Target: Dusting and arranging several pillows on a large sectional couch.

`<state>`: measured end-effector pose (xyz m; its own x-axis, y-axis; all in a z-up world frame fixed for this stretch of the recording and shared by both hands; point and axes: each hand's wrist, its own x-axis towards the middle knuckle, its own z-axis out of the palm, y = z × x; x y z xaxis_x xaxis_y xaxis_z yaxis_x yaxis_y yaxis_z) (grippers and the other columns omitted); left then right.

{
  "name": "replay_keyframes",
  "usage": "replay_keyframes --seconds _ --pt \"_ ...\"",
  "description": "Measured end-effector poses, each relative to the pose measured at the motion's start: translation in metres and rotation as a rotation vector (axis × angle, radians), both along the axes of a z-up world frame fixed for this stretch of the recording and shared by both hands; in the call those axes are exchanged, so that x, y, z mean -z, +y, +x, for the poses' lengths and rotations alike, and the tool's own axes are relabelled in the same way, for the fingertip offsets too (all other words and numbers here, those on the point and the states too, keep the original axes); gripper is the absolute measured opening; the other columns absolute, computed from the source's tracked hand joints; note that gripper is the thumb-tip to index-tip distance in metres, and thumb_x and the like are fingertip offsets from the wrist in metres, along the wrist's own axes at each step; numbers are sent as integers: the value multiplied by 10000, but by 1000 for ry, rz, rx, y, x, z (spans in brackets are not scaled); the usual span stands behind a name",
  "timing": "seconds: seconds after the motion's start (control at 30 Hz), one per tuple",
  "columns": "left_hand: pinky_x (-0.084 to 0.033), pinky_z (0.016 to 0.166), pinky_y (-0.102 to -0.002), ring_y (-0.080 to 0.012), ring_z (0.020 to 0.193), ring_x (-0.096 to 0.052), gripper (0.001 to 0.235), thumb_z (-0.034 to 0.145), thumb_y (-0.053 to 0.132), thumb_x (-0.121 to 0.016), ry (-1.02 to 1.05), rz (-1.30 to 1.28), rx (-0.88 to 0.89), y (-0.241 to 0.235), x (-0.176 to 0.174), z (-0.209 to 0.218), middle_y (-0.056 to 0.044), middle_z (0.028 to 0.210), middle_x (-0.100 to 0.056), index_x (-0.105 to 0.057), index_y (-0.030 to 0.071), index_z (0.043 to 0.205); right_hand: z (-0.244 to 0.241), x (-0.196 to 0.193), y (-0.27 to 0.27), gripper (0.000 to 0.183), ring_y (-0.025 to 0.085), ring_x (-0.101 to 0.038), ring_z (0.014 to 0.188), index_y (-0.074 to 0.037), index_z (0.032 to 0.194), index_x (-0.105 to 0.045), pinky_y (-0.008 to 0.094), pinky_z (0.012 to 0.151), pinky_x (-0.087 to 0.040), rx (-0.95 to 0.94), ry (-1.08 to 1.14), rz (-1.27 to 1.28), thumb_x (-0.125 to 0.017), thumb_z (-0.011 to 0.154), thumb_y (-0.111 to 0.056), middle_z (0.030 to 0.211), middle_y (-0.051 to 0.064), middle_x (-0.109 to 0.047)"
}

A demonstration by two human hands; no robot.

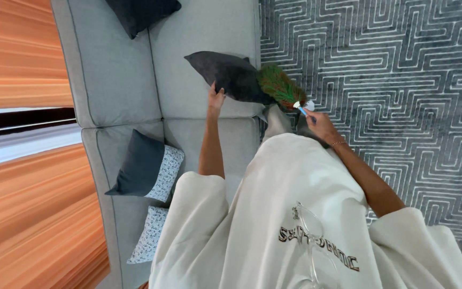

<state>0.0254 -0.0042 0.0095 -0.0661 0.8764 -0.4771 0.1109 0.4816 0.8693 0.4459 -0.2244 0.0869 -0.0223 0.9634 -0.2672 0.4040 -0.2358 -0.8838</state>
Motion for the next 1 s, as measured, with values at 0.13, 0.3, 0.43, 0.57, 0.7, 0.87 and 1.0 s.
replay_keyframes --seconds 0.13,0.3,0.43,0.57,0.7,0.87,1.0 --pt "-563 730 -310 -164 920 -628 562 1008 13 -591 -79 1 -36 1 3 8 -44 1197 -666 -469 179 1531 5 -17 7 368 181 -542 612 -162 1387 -658 356 599 -486 1 91 44 -616 1021 -151 811 251 -658" --pt "-599 767 -297 -127 953 -656 561 995 3 -583 -111 -3 -19 2 1 13 -13 1200 -663 -467 178 1515 -4 25 7 384 188 -517 526 -168 1367 -669 368 578 -468 37 -86 -190 -608 989 -144 750 254 -629" --pt "-532 652 -316 -176 814 -606 556 1006 32 -611 81 -42 21 -5 3 12 -76 1115 -678 -483 157 1532 -7 -46 16 385 208 -438 560 -166 1402 -652 368 573 -458 -77 38 23 -607 1020 -159 737 253 -571" --pt "-602 711 -291 -119 947 -691 571 1035 79 -615 165 -92 99 -12 -4 -1 14 1276 -623 -382 166 1549 -18 -92 41 391 276 -493 576 -210 1425 -641 402 576 -460 -102 55 -146 -593 1037 -191 712 267 -595" --pt "-581 640 -298 -140 858 -662 594 991 43 -636 184 29 90 -23 -4 5 -64 1188 -675 -441 159 1540 -26 76 23 372 343 -639 622 -191 1373 -673 440 622 -507 -11 -97 -116 -606 1008 -197 790 264 -649" --pt "-590 607 -309 -146 837 -675 626 948 15 -656 181 47 42 -35 -4 3 -62 1160 -682 -471 174 1525 -4 155 0 326 426 -671 738 -113 1216 -734 508 676 -552 -66 -206 2 -565 939 -143 834 233 -696" --pt "-564 590 -313 -173 759 -643 660 950 26 -659 168 -66 -4 -40 1 3 -82 1070 -694 -444 187 1553 -14 96 16 310 421 -672 723 -120 1240 -733 495 657 -537 -60 -209 2 -594 966 -152 832 238 -696"
